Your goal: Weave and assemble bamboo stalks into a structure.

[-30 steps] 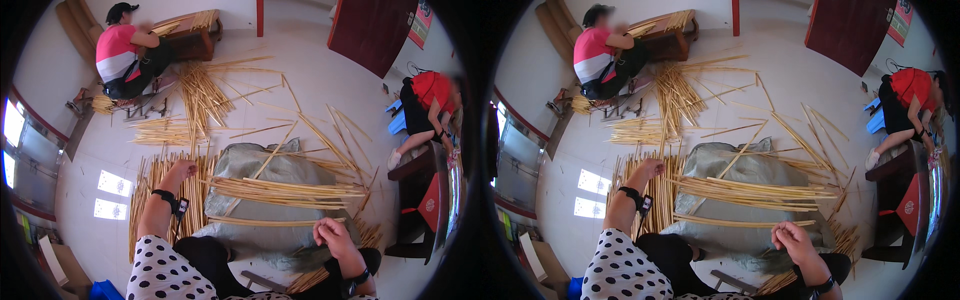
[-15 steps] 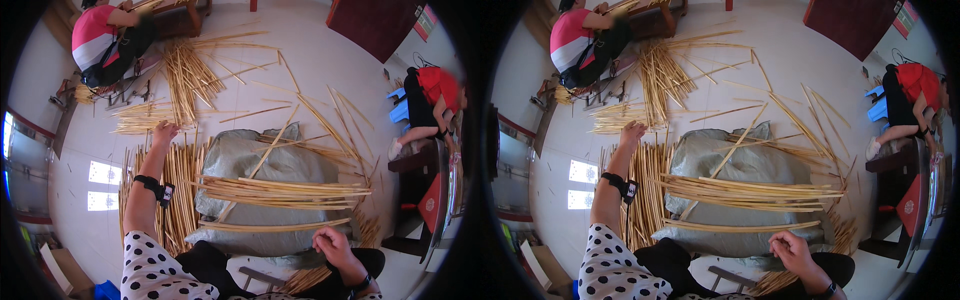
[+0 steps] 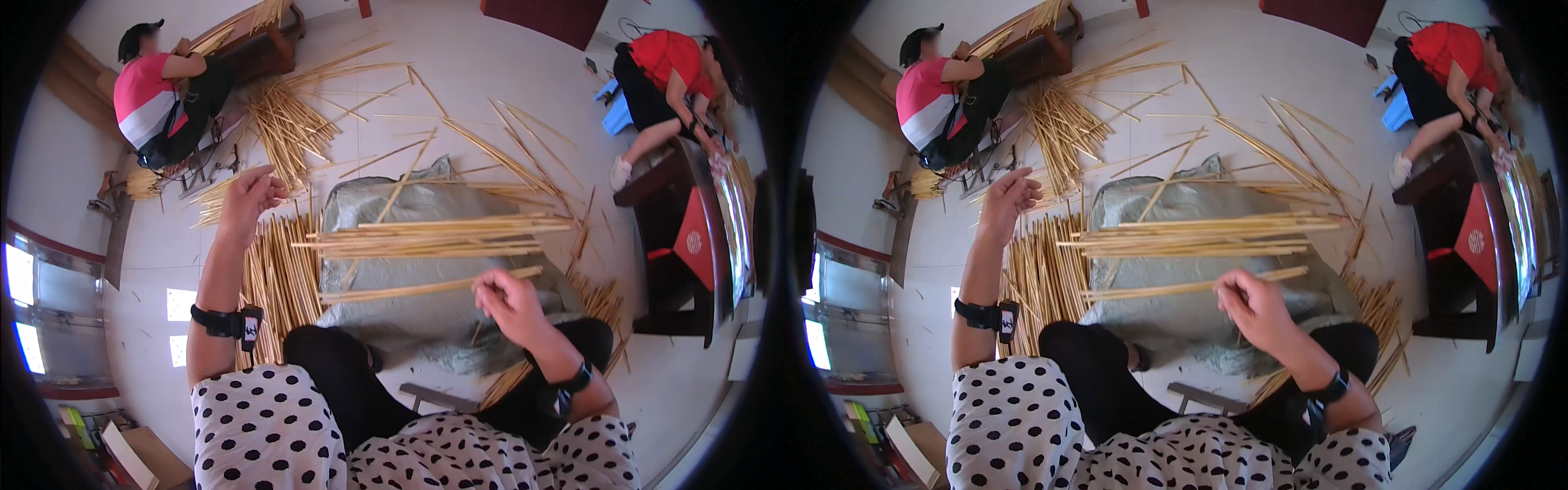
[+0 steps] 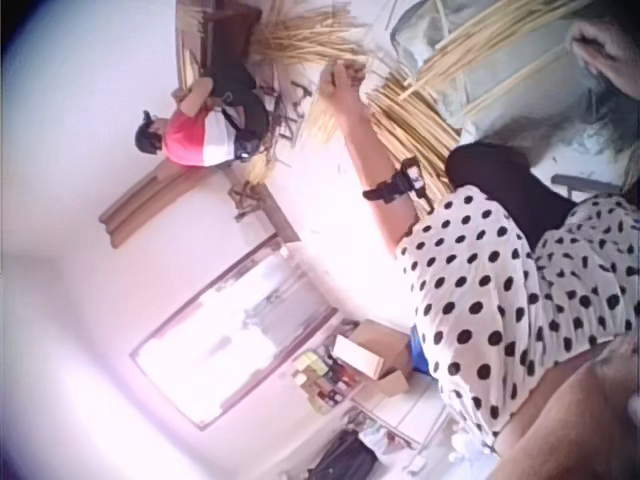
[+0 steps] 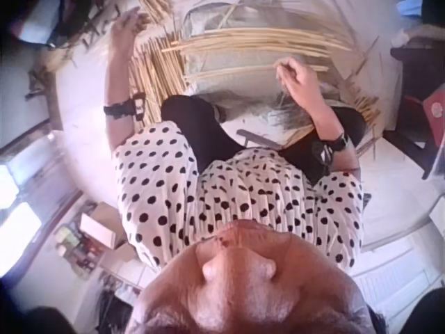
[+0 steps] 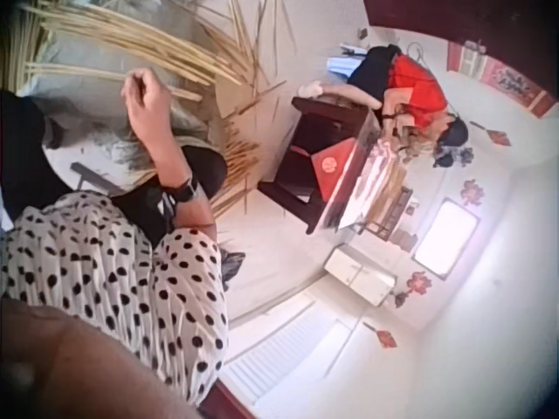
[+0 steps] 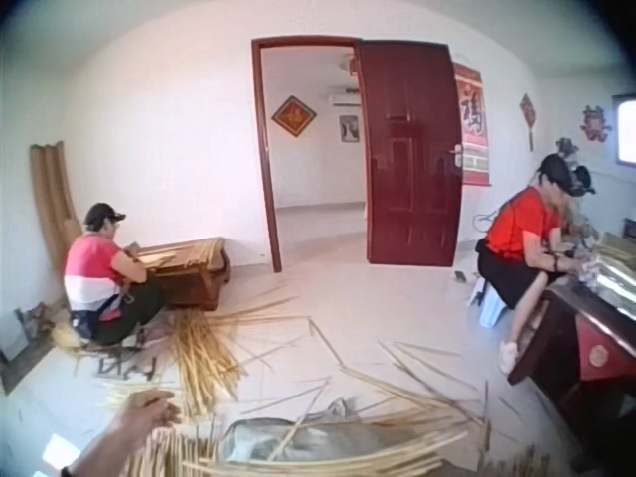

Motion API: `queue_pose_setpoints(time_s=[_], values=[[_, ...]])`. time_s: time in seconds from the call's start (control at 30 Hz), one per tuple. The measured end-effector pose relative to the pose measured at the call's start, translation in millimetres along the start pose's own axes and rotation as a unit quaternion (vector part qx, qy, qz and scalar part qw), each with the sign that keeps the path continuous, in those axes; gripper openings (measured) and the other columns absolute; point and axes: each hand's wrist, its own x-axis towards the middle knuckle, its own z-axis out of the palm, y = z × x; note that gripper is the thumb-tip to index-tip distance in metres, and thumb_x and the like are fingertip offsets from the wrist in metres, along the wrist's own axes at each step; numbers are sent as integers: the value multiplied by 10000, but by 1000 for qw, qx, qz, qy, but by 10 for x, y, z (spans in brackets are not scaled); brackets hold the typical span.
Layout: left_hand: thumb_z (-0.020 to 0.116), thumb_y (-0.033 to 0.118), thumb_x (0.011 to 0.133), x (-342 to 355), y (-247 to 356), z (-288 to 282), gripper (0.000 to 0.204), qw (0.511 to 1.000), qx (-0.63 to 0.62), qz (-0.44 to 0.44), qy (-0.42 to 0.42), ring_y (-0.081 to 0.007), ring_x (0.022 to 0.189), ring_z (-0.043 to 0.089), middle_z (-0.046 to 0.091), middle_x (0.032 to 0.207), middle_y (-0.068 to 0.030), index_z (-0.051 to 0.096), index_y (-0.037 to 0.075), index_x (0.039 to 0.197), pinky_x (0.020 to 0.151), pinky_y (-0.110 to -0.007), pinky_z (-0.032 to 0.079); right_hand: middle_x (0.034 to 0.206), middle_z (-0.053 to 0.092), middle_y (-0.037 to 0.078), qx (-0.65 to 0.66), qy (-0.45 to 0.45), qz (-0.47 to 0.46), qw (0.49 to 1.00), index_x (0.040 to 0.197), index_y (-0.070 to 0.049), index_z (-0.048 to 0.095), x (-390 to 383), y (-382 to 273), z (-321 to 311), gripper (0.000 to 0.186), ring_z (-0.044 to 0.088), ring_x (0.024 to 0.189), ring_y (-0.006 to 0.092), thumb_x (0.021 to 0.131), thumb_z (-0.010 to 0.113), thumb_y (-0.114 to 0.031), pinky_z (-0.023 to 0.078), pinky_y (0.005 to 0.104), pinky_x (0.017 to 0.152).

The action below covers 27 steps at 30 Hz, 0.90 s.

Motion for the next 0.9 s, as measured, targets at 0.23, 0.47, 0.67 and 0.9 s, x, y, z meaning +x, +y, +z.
queue_pose_setpoints(time_s=[0.23,0.47,0.67,0.9], values=[[469,119,942,-1109,526,883,282,990,-1,85,-112,-140,778,622,620,943,-93,529,-15,1183,674,-235,484,709,519,-10,163,10,14,987,909,-44,552,-263,-141,-100,137,460,586,57,942,495,-165,372,195,539],[516,147,916,-1396,156,1321,286,976,132,100,-142,-131,748,630,648,889,-96,556,-27,1139,658,-252,483,691,516,-22,200,35,11,979,905,-58,565,-694,-581,-359,138,456,571,60,929,522,-187,373,202,530],[560,196,826,-1135,-550,1475,250,885,364,201,-210,-342,799,628,646,831,-200,616,-10,957,725,-396,484,724,529,0,309,18,-62,949,924,-33,563,-550,-963,-470,139,476,597,78,919,525,-167,383,212,537],[555,185,814,-1053,-1276,1738,189,772,556,163,-262,-373,876,608,625,947,-182,618,30,903,766,-459,488,742,545,-19,284,-28,79,955,938,-67,569,178,-193,-270,137,474,578,57,917,542,-200,415,203,537]])
